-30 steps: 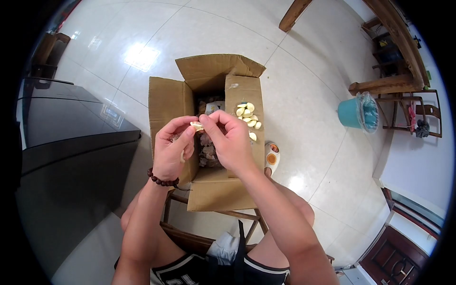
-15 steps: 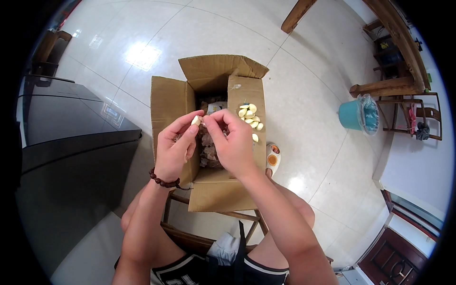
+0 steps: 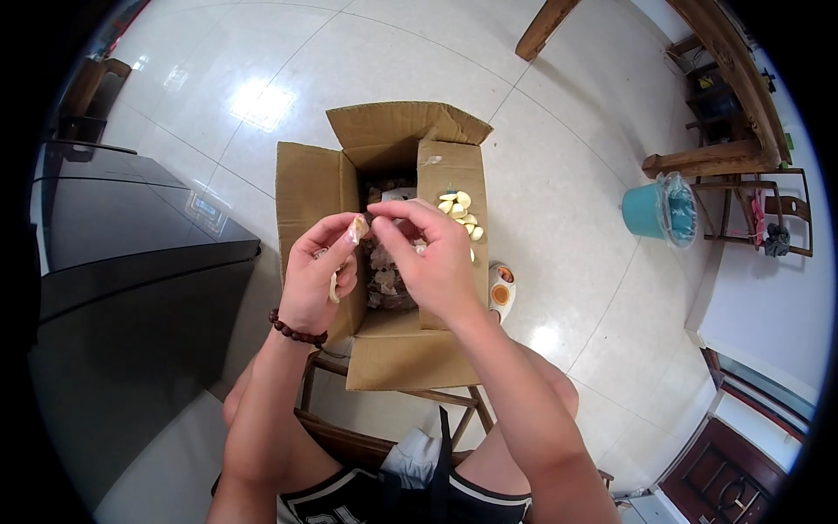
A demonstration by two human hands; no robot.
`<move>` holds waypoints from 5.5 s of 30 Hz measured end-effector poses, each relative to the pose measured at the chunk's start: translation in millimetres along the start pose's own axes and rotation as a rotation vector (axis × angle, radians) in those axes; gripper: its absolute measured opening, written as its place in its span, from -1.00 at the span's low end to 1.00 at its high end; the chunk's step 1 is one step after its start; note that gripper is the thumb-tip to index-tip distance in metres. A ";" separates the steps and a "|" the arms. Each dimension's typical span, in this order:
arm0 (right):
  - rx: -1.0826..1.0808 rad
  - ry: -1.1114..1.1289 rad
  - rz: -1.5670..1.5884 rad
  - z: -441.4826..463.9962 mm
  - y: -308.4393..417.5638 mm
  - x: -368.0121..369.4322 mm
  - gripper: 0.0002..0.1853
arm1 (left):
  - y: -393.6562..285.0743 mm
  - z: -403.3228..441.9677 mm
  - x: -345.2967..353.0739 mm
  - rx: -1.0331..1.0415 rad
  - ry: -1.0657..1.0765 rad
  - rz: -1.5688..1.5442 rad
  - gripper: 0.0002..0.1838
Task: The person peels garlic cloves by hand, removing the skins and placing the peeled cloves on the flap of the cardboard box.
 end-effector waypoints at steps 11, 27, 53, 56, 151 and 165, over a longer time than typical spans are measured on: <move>-0.509 0.098 -0.417 -12.5 44.0 15.7 -0.68 | -1.8 -7.2 8.5 -0.166 0.142 -0.239 -0.78; -0.771 0.192 -0.501 -19.2 56.8 20.7 -0.84 | 3.9 -6.4 3.1 -0.226 0.201 -0.243 -0.81; -0.406 0.169 -0.308 -8.3 33.9 11.7 -0.75 | -13.4 -1.7 -4.5 -0.033 0.032 0.153 -0.77; -0.393 0.149 -0.281 -7.1 36.0 9.5 -0.82 | -13.9 -2.4 -2.2 -0.017 0.059 0.191 -0.78; -0.209 0.101 -0.129 -2.3 31.4 6.8 -0.86 | -40.1 -16.4 10.8 0.318 -0.126 0.412 -0.79; -0.365 0.134 -0.249 -7.7 41.6 7.6 -0.91 | -22.7 -11.8 11.1 0.183 -0.016 0.233 -0.78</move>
Point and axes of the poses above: each hand's wrist, its own z-axis towards the middle knuckle, its own x-axis out of the palm, y = z × x, the point moved 7 cm from there along z, towards the middle knuckle, and after that the axes turned 9 degrees about z, right-handed, at the moved point
